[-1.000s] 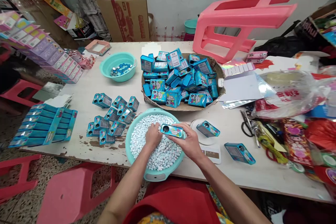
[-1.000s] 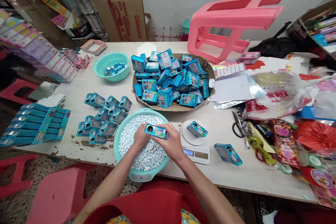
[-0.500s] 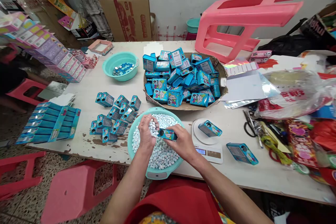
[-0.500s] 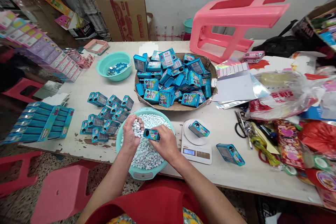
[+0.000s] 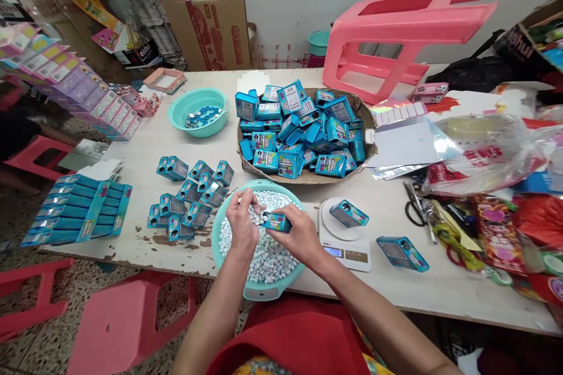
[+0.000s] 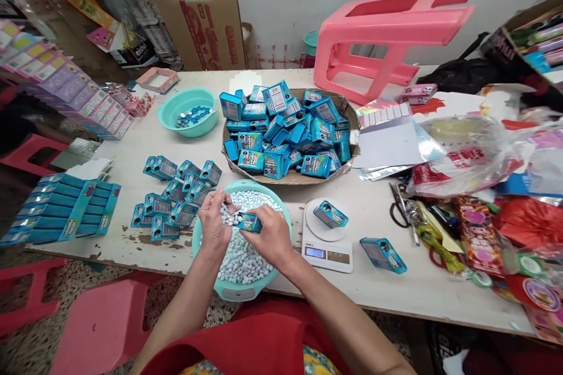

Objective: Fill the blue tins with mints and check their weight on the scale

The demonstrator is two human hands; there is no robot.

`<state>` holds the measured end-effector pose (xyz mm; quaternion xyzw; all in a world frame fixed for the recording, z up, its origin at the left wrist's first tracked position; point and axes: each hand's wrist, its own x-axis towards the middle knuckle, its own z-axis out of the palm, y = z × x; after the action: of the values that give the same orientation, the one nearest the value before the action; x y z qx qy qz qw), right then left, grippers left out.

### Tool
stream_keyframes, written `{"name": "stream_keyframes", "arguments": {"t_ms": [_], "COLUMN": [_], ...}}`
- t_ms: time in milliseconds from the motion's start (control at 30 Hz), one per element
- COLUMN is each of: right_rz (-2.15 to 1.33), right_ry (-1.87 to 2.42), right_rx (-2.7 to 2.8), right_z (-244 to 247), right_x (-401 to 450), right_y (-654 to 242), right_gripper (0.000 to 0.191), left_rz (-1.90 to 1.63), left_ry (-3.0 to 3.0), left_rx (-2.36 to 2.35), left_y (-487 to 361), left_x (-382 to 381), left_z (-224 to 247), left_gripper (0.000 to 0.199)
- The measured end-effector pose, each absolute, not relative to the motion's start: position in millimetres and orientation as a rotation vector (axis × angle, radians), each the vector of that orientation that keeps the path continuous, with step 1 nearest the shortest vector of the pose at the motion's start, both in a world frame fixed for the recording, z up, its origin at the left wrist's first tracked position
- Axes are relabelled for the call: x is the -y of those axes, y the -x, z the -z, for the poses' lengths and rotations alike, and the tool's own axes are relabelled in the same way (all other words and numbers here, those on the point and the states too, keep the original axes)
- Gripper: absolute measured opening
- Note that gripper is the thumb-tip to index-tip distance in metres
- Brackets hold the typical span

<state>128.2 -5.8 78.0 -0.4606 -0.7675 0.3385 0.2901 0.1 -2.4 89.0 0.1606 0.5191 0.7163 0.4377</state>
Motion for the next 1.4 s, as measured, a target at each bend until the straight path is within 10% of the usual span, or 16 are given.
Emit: {"name": "stream_keyframes", "arguments": {"t_ms": [933, 1400], "right_rz": [-0.940, -1.422], "right_ry": [1.192, 1.090], "right_rx": [1.908, 1.459], "right_z": [-69, -62], "right_x": [5, 17], "right_y": [-126, -199], "right_gripper": [0.032, 0.039], "left_rz": [-1.899, -1.374], "left_ry": [-0.498, -0.456], "left_rx": [-1.438, -1.417], "left_y": [-19, -6], "left_x": [-3, -21], "left_z": [-78, -66], "left_gripper": [0.029, 0.030]}}
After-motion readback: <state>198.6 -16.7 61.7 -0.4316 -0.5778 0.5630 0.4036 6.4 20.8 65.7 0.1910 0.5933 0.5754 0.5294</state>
